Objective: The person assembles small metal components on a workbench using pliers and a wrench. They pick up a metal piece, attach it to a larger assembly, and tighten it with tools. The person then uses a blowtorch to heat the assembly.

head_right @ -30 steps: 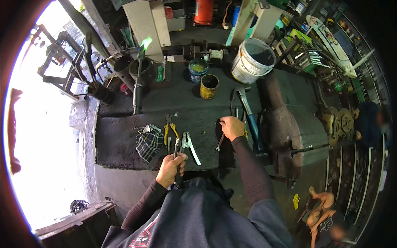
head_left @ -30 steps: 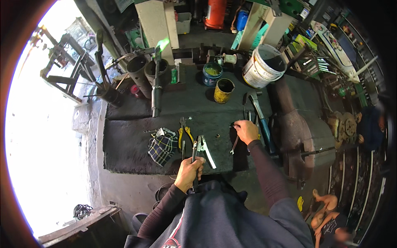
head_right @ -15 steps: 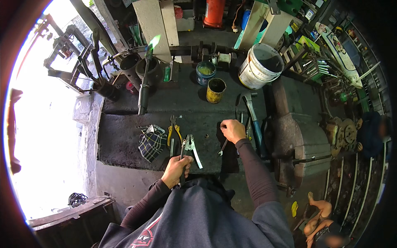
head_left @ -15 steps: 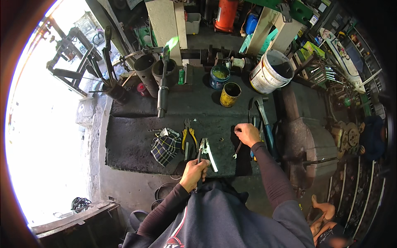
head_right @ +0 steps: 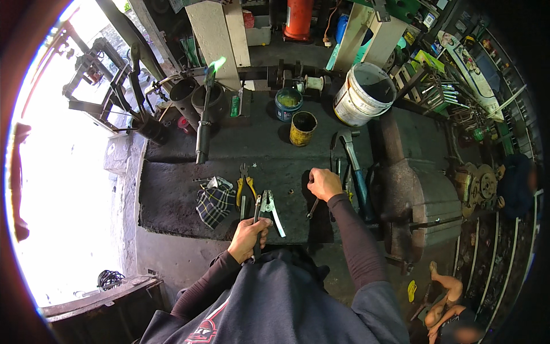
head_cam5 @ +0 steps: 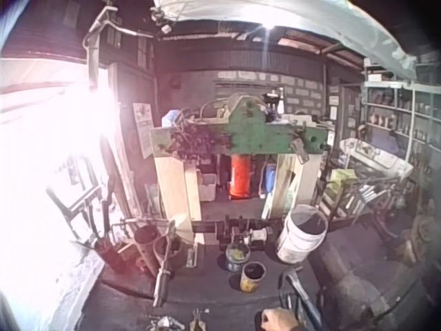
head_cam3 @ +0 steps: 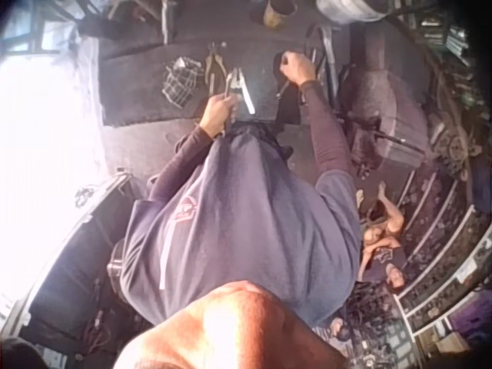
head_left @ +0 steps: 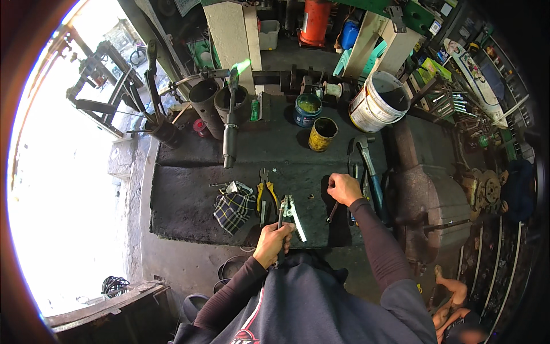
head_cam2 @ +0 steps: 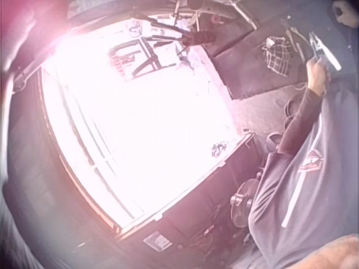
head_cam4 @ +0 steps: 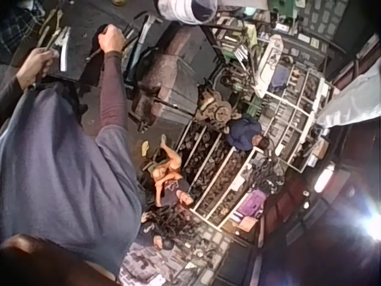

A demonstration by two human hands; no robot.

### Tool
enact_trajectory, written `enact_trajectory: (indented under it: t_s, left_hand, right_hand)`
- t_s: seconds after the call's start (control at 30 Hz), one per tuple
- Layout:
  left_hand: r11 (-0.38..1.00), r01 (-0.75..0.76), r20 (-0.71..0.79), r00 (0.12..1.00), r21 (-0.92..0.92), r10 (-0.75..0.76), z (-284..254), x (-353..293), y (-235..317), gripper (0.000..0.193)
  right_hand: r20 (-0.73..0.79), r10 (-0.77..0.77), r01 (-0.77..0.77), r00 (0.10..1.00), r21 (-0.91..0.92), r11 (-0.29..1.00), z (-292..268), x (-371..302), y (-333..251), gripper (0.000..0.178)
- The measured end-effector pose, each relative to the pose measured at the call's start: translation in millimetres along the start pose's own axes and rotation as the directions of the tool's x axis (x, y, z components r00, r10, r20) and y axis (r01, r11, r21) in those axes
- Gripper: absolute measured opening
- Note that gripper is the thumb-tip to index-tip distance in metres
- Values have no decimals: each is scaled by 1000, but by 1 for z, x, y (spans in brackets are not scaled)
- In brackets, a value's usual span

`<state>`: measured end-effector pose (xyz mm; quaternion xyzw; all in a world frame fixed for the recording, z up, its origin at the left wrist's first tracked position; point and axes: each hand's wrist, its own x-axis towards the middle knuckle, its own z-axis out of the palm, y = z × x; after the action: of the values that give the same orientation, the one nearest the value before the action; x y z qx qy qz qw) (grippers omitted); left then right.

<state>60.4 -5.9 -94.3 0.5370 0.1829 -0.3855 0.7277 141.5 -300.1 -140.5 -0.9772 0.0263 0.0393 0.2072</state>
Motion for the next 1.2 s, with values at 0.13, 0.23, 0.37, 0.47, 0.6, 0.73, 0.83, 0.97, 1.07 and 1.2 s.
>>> enact_trajectory:
  t_s: [0.13, 0.23, 0.37, 0.47, 0.6, 0.73, 0.83, 0.97, 1.07, 1.2]
  left_hand:
    - [1000, -16, -21, 1000, 1, 16, -1, -1, 1, 17]
    - [999, -30, -33, 999, -12, 30, -2, 1, -1, 17]
    - [999, -42, -53, 998, -27, 41, 2, 4, -1, 18]
    - [999, -42, -42, 998, -3, 42, 4, 5, 1, 18]
    - [998, -43, -13, 999, 34, 43, 6, 9, -1, 19]
    - [998, -52, 1, 999, 36, 52, 8, 8, 1, 20]
    - [997, -64, 19, 998, 41, 63, 9, 7, 2, 19]
    - [997, -67, 25, 998, 47, 66, 11, 7, 2, 19]
    - [996, -69, 39, 997, 50, 67, 11, 7, 2, 19]
    - [997, -73, 40, 997, 38, 72, 10, 8, 0, 19]
  right_hand:
    - [-20, 41, -37, 999, 182, 983, 0, -15, -22, 15]
    - [151, 127, -192, 980, 592, 782, -4, -41, -44, 11]
    - [258, 52, -254, 965, 864, 435, 9, -88, -84, 8]
    - [347, 32, -344, 937, 903, 257, 15, -108, -104, 6]
    - [360, 95, -370, 928, 918, 141, 16, -115, -109, 5]
    - [348, 155, -367, 925, 922, 122, 17, -120, -109, 4]
    - [351, 183, -374, 918, 921, 110, 18, -124, -109, 5]
    - [292, 185, -320, 938, 936, 145, 20, -128, -109, 4]
    - [252, 192, -281, 948, 949, 141, 17, -129, -113, 4]
    - [191, 223, -242, 956, 942, 231, 21, -131, -114, 6]
